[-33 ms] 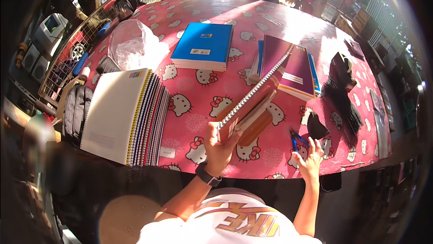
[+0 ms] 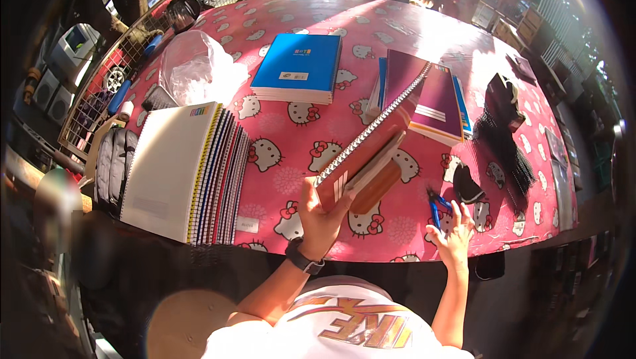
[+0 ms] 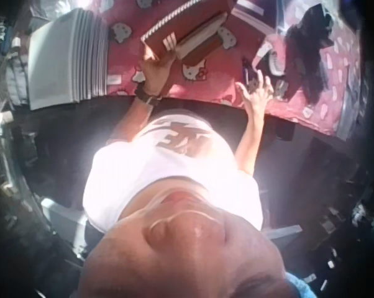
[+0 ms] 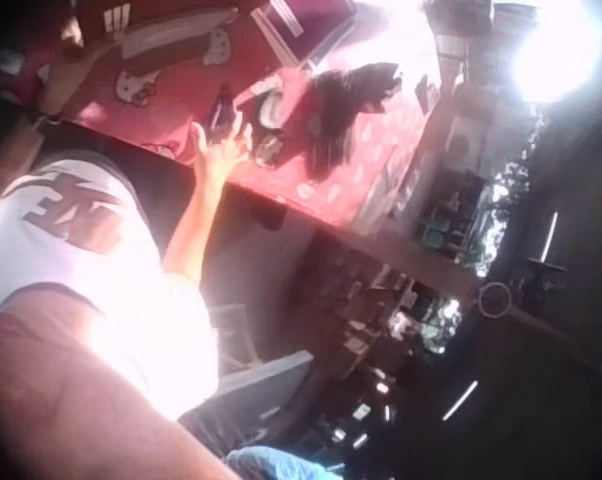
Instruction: The person threads plastic spirals through pre-punched holes in the spines of several notebooks and uses a blue tool to cut and crimp the ends of the spirals.
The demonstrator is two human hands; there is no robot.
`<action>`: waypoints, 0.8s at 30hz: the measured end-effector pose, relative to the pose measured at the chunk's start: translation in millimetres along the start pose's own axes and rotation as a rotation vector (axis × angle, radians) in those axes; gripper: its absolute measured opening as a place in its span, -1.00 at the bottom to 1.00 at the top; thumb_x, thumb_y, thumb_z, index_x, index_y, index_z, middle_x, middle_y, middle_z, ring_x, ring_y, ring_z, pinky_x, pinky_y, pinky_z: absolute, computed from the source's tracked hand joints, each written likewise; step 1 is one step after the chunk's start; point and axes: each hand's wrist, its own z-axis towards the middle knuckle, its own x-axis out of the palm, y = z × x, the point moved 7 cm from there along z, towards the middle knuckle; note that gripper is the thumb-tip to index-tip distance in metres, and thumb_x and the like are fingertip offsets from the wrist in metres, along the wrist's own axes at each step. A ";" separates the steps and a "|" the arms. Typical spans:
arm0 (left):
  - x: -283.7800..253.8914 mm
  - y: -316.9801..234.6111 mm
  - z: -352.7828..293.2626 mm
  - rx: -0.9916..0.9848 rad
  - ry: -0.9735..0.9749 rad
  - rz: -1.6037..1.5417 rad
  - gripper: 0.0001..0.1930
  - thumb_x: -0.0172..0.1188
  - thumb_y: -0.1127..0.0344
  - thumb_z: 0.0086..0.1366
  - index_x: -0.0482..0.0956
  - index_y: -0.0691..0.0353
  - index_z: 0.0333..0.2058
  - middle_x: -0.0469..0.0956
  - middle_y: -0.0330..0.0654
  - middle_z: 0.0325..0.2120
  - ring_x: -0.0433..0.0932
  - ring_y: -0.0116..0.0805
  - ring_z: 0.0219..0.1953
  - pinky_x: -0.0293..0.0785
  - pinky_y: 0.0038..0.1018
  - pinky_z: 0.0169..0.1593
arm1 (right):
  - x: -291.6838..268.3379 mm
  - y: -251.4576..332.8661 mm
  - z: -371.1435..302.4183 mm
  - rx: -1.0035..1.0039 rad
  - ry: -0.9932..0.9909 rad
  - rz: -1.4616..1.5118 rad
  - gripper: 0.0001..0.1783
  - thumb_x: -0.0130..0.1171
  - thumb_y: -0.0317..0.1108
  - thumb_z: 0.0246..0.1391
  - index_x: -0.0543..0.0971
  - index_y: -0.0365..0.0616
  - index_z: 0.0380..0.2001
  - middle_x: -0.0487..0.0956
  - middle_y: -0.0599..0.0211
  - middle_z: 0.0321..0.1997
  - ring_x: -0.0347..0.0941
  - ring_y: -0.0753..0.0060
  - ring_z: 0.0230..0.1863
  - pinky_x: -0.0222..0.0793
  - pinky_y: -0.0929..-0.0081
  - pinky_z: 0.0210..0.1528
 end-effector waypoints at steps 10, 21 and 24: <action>-13.8 -105.3 27.6 0.579 -0.057 0.578 -0.76 0.39 0.50 0.03 0.61 0.30 -0.28 0.60 -0.14 -0.45 0.50 -0.37 -0.47 0.42 -0.53 -0.39 | 8.4 10.3 16.4 0.167 0.135 0.537 -0.33 0.26 -0.21 -0.08 0.36 -0.11 0.15 0.44 0.20 -0.15 0.43 0.24 -0.21 0.39 0.30 -0.17; -14.8 -102.3 33.0 0.418 -0.031 0.596 -0.81 0.38 0.31 0.12 0.59 0.29 -0.39 0.59 -0.16 -0.51 0.46 -0.46 -0.58 0.37 -0.55 -0.50 | 2.5 170.5 -0.7 -0.191 0.715 1.721 -0.33 0.24 -0.10 -0.08 0.31 -0.22 0.05 0.42 0.30 -0.13 0.38 0.52 -0.16 0.29 0.55 -0.20; -15.7 -105.1 30.1 0.493 -0.028 0.706 -0.79 0.36 0.27 0.13 0.58 0.28 -0.40 0.56 -0.17 -0.51 0.46 -0.44 -0.55 0.37 -0.53 -0.46 | -7.2 196.8 -0.1 -0.402 0.661 1.538 -0.43 0.23 -0.33 0.00 0.30 -0.21 0.07 0.37 0.36 -0.16 0.28 0.60 -0.04 0.26 0.58 -0.19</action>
